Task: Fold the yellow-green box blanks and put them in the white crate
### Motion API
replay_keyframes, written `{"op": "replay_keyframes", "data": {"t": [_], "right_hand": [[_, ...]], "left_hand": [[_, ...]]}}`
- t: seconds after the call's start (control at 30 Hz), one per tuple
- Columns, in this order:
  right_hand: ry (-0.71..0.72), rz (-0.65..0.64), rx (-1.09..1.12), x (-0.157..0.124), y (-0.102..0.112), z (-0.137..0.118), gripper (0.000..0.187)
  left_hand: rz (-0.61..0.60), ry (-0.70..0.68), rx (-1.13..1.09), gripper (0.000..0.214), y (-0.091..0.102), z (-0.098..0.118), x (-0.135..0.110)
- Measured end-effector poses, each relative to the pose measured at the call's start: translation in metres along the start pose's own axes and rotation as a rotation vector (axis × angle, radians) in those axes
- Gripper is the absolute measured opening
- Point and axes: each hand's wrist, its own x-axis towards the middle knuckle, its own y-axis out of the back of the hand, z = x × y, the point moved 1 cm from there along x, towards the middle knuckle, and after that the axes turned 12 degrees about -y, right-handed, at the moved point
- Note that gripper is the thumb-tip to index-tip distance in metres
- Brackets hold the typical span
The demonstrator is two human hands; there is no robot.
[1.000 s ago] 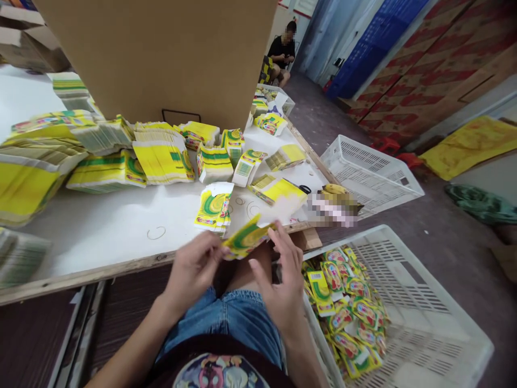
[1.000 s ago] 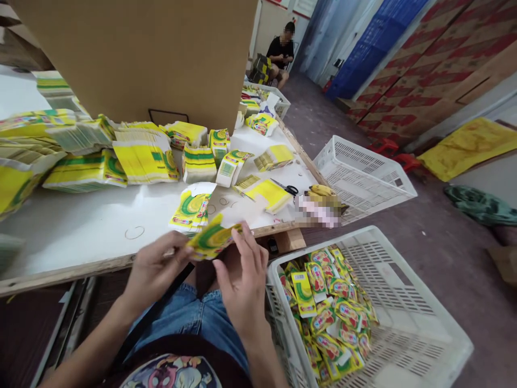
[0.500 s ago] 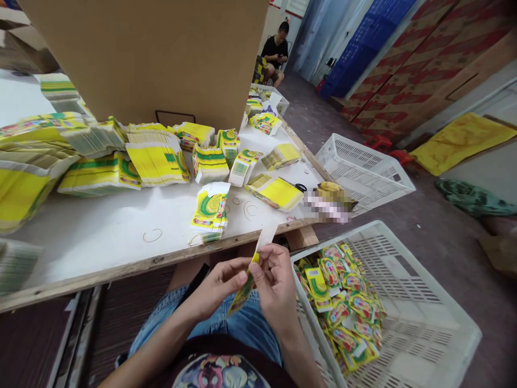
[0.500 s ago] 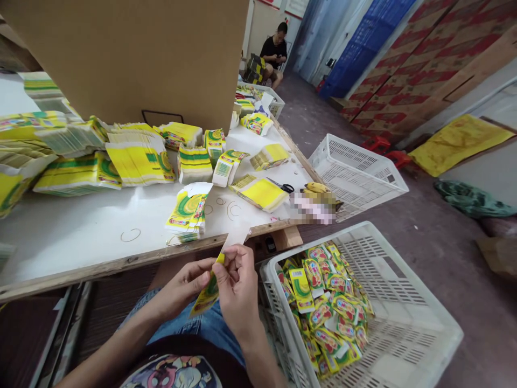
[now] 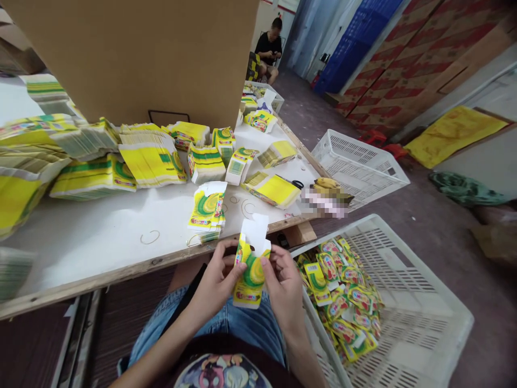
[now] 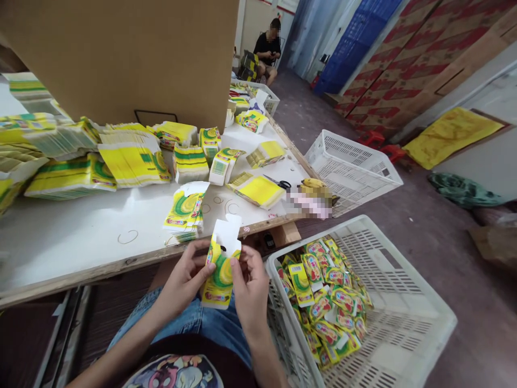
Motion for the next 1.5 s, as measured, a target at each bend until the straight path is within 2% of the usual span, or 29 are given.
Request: {"op": "replay_keyframes", "data": {"t": [0.1, 0.2, 0.27, 0.37, 0.47, 0.53, 0.63, 0.67, 0.73, 0.8, 0.87, 0.97, 1.03, 1.17, 1.3, 1.4, 1.5], "right_hand": [[0.065, -0.099, 0.046, 0.003, 0.007, -0.002, 0.04], [0.079, -0.254, -0.013, 0.006, 0.017, -0.004, 0.028], [0.075, -0.294, -0.079, 0.007, 0.024, -0.004, 0.02], [0.145, -0.258, -0.163, 0.009, 0.027, -0.003, 0.028], [0.157, -0.171, -0.059, 0.01, 0.024, -0.001, 0.016], [0.127, -0.139, 0.014, 0.011, 0.023, 0.0, 0.027], [0.231, -0.128, -0.095, 0.013, 0.028, -0.002, 0.028], [0.263, -0.134, -0.142, 0.014, 0.03, -0.004, 0.034], [0.211, -0.181, -0.185, 0.013, 0.034, -0.006, 0.039], [0.046, -0.253, -0.202, 0.012, 0.035, -0.006, 0.033], [-0.064, -0.267, -0.249, 0.011, 0.033, -0.007, 0.037], [-0.059, -0.172, -0.344, 0.011, 0.029, -0.007, 0.031], [-0.058, -0.139, -0.39, 0.012, 0.027, -0.005, 0.029], [-0.059, -0.176, -0.389, 0.011, 0.023, 0.003, 0.036], [0.076, -0.096, -0.408, 0.009, 0.024, 0.005, 0.03], [0.138, 0.013, -0.531, 0.01, 0.045, 0.001, 0.023], [0.088, 0.228, -0.629, 0.014, 0.097, -0.002, 0.02]], "left_hand": [[-0.057, -0.051, 0.044, 0.06, 0.003, 0.008, -0.001], [-0.156, -0.007, 0.006, 0.049, 0.006, 0.012, -0.003], [-0.191, 0.047, -0.047, 0.04, 0.006, 0.012, -0.004], [-0.198, 0.094, -0.092, 0.037, 0.004, 0.01, -0.005], [-0.2, 0.106, -0.092, 0.059, 0.001, 0.009, -0.004], [-0.216, 0.101, -0.054, 0.068, 0.001, 0.008, -0.003], [-0.192, 0.042, 0.084, 0.046, 0.003, 0.005, -0.002], [-0.176, 0.01, 0.147, 0.04, 0.004, 0.004, -0.002], [-0.154, -0.043, 0.269, 0.034, 0.004, 0.001, -0.002], [-0.163, -0.069, 0.343, 0.035, 0.004, -0.002, -0.003], [-0.19, -0.067, 0.351, 0.038, 0.003, -0.004, -0.003], [-0.225, -0.028, 0.288, 0.043, 0.001, -0.005, -0.003], [-0.205, 0.006, 0.219, 0.044, 0.001, -0.004, -0.001], [-0.12, 0.06, 0.116, 0.044, 0.0, -0.003, 0.004], [-0.124, 0.081, 0.099, 0.047, -0.003, -0.002, 0.007], [-0.181, 0.075, 0.111, 0.05, -0.002, 0.004, 0.005], [-0.245, 0.08, 0.117, 0.044, 0.002, 0.013, 0.001]]}}
